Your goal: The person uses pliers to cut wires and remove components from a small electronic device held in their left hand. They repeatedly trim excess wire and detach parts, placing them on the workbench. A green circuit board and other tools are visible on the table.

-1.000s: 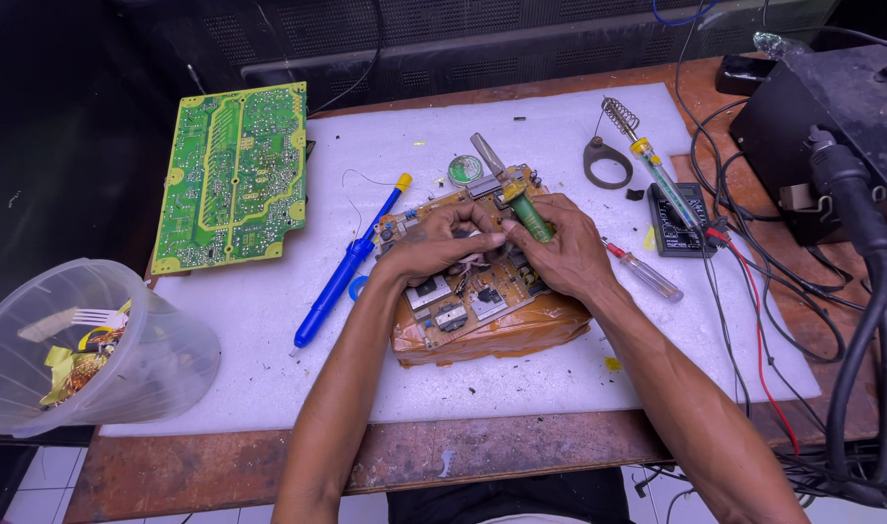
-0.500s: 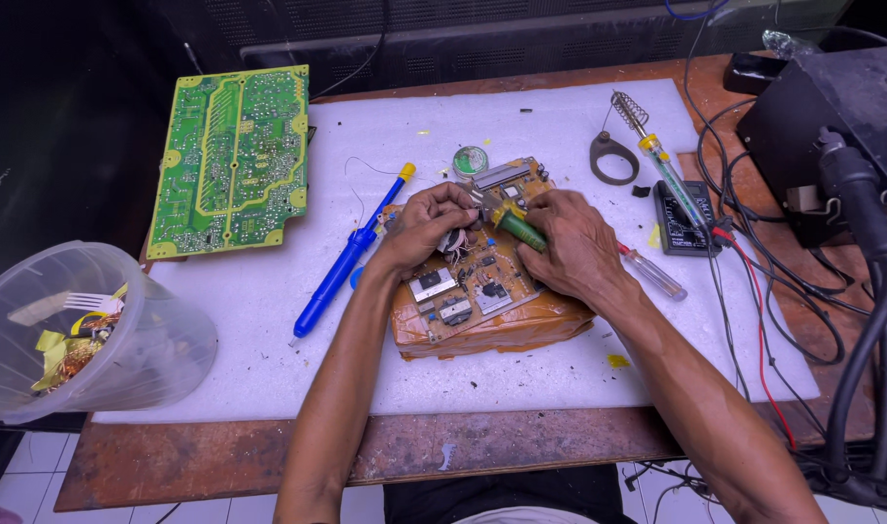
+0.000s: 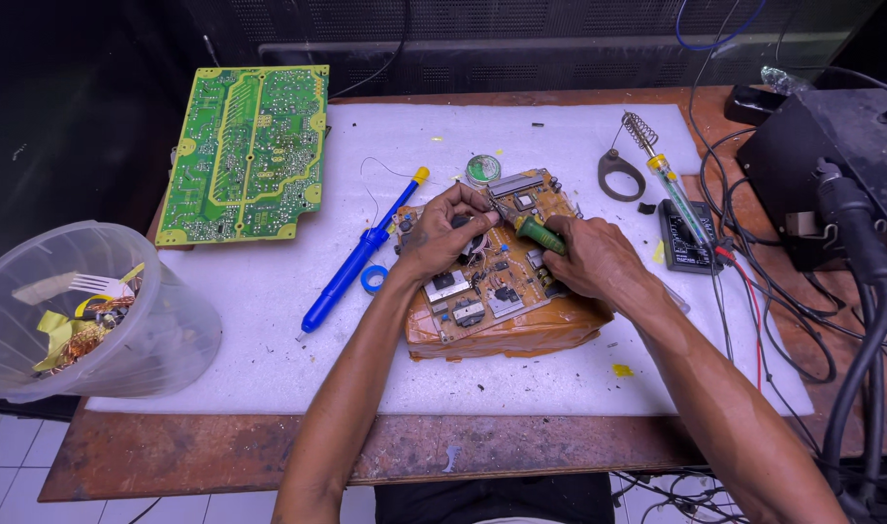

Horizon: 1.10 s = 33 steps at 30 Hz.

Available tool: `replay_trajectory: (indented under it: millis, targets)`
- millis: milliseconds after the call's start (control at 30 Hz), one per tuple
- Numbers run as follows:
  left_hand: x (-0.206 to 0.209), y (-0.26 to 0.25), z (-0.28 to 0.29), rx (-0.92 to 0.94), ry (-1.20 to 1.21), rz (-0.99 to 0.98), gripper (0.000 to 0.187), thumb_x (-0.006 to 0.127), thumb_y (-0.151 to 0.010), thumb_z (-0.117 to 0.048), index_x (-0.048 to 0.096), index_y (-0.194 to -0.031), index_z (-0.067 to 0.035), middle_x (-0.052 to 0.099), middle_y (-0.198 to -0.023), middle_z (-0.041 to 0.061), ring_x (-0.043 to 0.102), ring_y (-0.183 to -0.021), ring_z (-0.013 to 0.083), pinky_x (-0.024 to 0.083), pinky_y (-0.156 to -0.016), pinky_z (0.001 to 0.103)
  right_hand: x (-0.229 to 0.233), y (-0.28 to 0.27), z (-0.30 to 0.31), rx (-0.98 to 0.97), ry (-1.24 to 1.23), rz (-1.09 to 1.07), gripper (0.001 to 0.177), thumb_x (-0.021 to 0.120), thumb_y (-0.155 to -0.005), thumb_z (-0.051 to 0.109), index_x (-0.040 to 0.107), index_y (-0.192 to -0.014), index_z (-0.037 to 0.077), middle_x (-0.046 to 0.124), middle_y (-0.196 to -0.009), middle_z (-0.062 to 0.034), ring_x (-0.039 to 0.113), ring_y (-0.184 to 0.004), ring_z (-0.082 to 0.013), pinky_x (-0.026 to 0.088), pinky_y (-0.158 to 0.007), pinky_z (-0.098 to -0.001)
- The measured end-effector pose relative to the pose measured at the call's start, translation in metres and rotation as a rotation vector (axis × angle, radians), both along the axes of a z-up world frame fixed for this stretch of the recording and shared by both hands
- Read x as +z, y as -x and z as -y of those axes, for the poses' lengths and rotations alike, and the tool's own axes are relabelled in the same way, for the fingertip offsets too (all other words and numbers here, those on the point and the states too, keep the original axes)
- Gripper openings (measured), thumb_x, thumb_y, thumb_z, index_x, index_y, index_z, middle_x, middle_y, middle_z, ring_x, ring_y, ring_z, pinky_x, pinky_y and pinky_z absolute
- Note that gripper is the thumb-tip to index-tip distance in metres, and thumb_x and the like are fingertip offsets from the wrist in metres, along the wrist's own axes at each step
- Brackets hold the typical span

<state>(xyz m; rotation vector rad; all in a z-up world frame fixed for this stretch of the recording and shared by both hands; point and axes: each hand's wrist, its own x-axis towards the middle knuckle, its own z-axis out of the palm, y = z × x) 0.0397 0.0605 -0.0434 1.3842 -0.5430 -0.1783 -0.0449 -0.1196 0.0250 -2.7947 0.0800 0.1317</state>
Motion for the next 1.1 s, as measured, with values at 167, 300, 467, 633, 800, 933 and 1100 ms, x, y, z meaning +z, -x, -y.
replay_trajectory:
  millis: [167, 300, 467, 633, 800, 933, 1100]
  targets:
    - [0.001, 0.004, -0.001, 0.029, 0.011, 0.018, 0.021, 0.070, -0.073, -0.015, 0.056, -0.088, -0.011, 0.062, -0.068, -0.001, 0.052, -0.062, 0.0017, 0.041, -0.057, 0.013, 0.005, 0.001, -0.007, -0.018, 0.024, -0.029, 0.025, 0.055, -0.074, 0.026, 0.054, -0.095, 0.012, 0.061, -0.077, -0.0201, 0.061, -0.083, -0.0427, 0.047, -0.068, -0.0478]
    - [0.004, 0.003, 0.001, 0.034, 0.043, 0.042, 0.018, 0.071, -0.072, -0.014, 0.059, -0.086, -0.012, 0.063, -0.066, -0.002, 0.053, -0.061, 0.0001, 0.041, -0.058, 0.011, -0.009, -0.005, 0.007, -0.012, 0.112, -0.009, 0.026, 0.059, -0.072, 0.032, 0.058, -0.093, 0.017, 0.064, -0.076, -0.0166, 0.063, -0.081, -0.0379, 0.049, -0.065, -0.0425]
    - [0.006, 0.004, 0.004, 0.039, 0.063, 0.036, 0.015, 0.070, -0.072, -0.014, 0.061, -0.084, -0.011, 0.064, -0.065, -0.001, 0.053, -0.060, -0.0001, 0.042, -0.056, 0.011, 0.025, 0.033, -0.008, 0.083, 0.259, 0.239, 0.041, 0.064, -0.075, 0.031, 0.055, -0.103, 0.003, 0.063, -0.080, -0.0219, 0.063, -0.080, -0.0389, 0.049, -0.065, -0.0456]
    - [0.005, 0.005, 0.001, 0.032, 0.089, 0.025, 0.014, 0.068, -0.073, -0.012, 0.061, -0.084, -0.012, 0.064, -0.065, -0.001, 0.053, -0.061, -0.0001, 0.042, -0.057, 0.012, -0.037, 0.091, -0.035, 0.269, 0.121, 0.630, 0.043, 0.069, -0.071, 0.027, 0.056, -0.100, -0.003, 0.058, -0.073, -0.0261, 0.059, -0.072, -0.0409, 0.048, -0.059, -0.0489]
    - [0.008, 0.007, -0.001, -0.008, 0.031, 0.060, 0.010, 0.065, -0.076, -0.015, 0.056, -0.080, -0.015, 0.057, -0.079, -0.002, 0.051, -0.074, 0.0083, 0.044, -0.068, 0.022, -0.082, 0.131, -0.077, 1.018, -0.209, 0.442, 0.038, 0.057, -0.088, 0.025, 0.051, -0.116, 0.000, 0.058, -0.108, -0.0164, 0.055, -0.099, -0.0278, 0.044, -0.087, -0.0345]
    - [0.007, 0.006, -0.002, -0.049, 0.061, 0.048, 0.010, 0.064, -0.076, -0.015, 0.055, -0.082, -0.013, 0.057, -0.083, 0.000, 0.054, -0.078, 0.0119, 0.048, -0.072, 0.026, -0.114, 0.135, -0.071, 1.088, -0.240, 0.480, 0.024, 0.044, -0.090, 0.003, 0.056, -0.110, 0.000, 0.060, -0.098, -0.0126, 0.055, -0.097, -0.0266, 0.044, -0.089, -0.0329]
    - [0.001, -0.005, -0.005, -0.131, 0.446, -0.225, 0.013, 0.063, -0.078, -0.008, 0.055, -0.087, -0.010, 0.060, -0.079, 0.005, 0.056, -0.064, 0.0109, 0.047, -0.052, 0.021, -0.117, 0.136, -0.069, 0.971, -0.309, 0.466, 0.022, 0.048, -0.088, 0.005, 0.055, -0.108, 0.000, 0.056, -0.089, -0.0116, 0.054, -0.078, -0.0235, 0.047, -0.071, -0.0313]
